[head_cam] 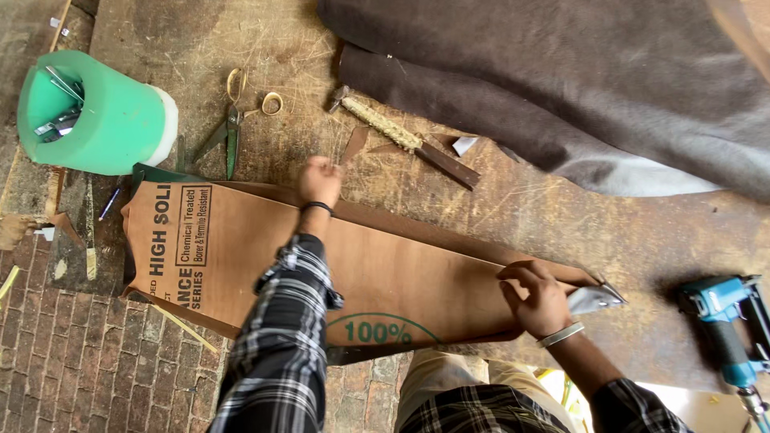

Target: The person staples brown fabric onto a wooden board using a pneumatic staple gun. They repeatedly pull the fabric taut, staple along the edges, and trim excess material with scissors.

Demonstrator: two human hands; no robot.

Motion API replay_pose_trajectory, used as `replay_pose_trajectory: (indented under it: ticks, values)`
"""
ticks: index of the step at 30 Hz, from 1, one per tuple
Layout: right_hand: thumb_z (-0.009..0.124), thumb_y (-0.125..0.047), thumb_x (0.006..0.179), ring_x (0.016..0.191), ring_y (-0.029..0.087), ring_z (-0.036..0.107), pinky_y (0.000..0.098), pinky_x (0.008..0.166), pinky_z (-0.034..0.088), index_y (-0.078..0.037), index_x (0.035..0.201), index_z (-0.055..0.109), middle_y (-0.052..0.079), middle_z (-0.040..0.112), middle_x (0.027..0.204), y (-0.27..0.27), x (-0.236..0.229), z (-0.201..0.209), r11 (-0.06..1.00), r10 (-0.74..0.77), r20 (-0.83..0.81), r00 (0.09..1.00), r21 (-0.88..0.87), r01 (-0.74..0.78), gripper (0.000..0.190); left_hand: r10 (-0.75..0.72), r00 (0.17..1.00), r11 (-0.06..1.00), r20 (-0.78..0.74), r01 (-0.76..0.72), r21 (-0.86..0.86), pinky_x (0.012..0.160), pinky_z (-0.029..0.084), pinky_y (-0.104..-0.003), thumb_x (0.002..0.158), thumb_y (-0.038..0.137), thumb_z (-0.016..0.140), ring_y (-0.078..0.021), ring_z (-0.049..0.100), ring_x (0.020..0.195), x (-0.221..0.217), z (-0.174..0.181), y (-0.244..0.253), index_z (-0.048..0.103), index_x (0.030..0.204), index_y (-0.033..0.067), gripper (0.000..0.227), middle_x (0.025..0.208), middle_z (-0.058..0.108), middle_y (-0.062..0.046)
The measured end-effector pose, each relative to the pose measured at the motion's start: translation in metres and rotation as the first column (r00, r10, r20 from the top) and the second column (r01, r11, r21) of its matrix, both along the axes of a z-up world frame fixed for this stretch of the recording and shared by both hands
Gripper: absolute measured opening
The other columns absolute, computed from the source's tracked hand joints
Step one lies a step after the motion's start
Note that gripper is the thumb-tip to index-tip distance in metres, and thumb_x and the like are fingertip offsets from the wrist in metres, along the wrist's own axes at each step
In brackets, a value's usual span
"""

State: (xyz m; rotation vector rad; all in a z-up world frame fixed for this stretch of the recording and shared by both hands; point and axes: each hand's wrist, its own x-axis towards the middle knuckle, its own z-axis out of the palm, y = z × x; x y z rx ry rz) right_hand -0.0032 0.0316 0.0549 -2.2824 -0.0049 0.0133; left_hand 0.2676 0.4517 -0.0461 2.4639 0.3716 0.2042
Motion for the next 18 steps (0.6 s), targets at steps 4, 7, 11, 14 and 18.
replay_pose_trajectory:
  ticks: [4, 7, 11, 14, 18]
  values:
    - [0.073, -0.010, 0.083, 0.095, 0.028, 0.071, 0.0378, 0.082, 0.058, -0.011, 0.095, 0.075, 0.007, 0.072, 0.101, 0.069, 0.026, 0.003, 0.983, 0.155, 0.024, 0.988, 0.092, -0.156, 0.012, 0.106, 0.993, 0.951, 0.044, -0.115, 0.289, 0.107, 0.048, -0.049, 0.081, 0.032, 0.084, -0.0380, 0.057, 0.128, 0.052, 0.021, 0.094, 0.057, 0.133, 0.0113, 0.062, 0.137, 0.059, -0.018]
    - [0.075, -0.010, 0.082, 0.095, 0.028, 0.071, 0.0379, 0.081, 0.058, -0.011, 0.094, 0.076, 0.007, 0.073, 0.101, 0.115, 0.047, 0.001, 0.968, 0.219, 0.004, 0.976, 0.122, -0.218, 0.012, 0.271, 0.940, 0.926, -0.205, -0.197, 0.321, 0.116, 0.034, -0.053, 0.091, 0.035, 0.072, -0.0413, 0.034, 0.145, 0.090, 0.038, 0.133, 0.043, 0.149, 0.0139, 0.068, 0.161, 0.032, -0.019]
    - [0.076, -0.010, 0.083, 0.093, 0.028, 0.071, 0.0378, 0.079, 0.058, -0.010, 0.095, 0.075, 0.007, 0.074, 0.102, 0.140, 0.059, 0.005, 0.963, 0.260, -0.079, 0.962, 0.097, -0.252, 0.012, 0.294, 0.937, 0.905, -0.188, -0.210, 0.369, 0.118, 0.026, -0.056, 0.096, 0.037, 0.064, -0.0424, 0.027, 0.149, 0.117, 0.047, 0.160, 0.036, 0.153, 0.0049, 0.071, 0.161, 0.030, -0.021]
    - [0.074, -0.010, 0.082, 0.093, 0.026, 0.072, 0.0369, 0.079, 0.059, -0.011, 0.095, 0.075, 0.005, 0.074, 0.100, 0.146, 0.080, 0.014, 0.965, 0.250, -0.037, 0.968, 0.086, -0.246, 0.013, 0.197, 0.940, 0.869, -0.280, -0.035, 0.493, 0.118, 0.025, -0.058, 0.096, 0.043, 0.065, -0.0413, 0.035, 0.143, 0.131, 0.054, 0.175, 0.042, 0.149, 0.0031, 0.070, 0.153, 0.039, -0.022]
    - [0.074, -0.014, 0.085, 0.087, 0.023, 0.075, 0.0358, 0.068, 0.062, -0.014, 0.103, 0.076, 0.002, 0.074, 0.106, 0.152, 0.082, 0.016, 0.993, 0.109, -0.363, 0.925, 0.091, -0.081, 0.019, 0.136, 0.899, 0.812, -0.416, 0.140, 0.567, 0.108, 0.043, -0.049, 0.102, 0.042, 0.064, -0.0352, 0.053, 0.128, 0.129, 0.063, 0.181, 0.056, 0.137, 0.0004, 0.055, 0.138, 0.055, -0.021]
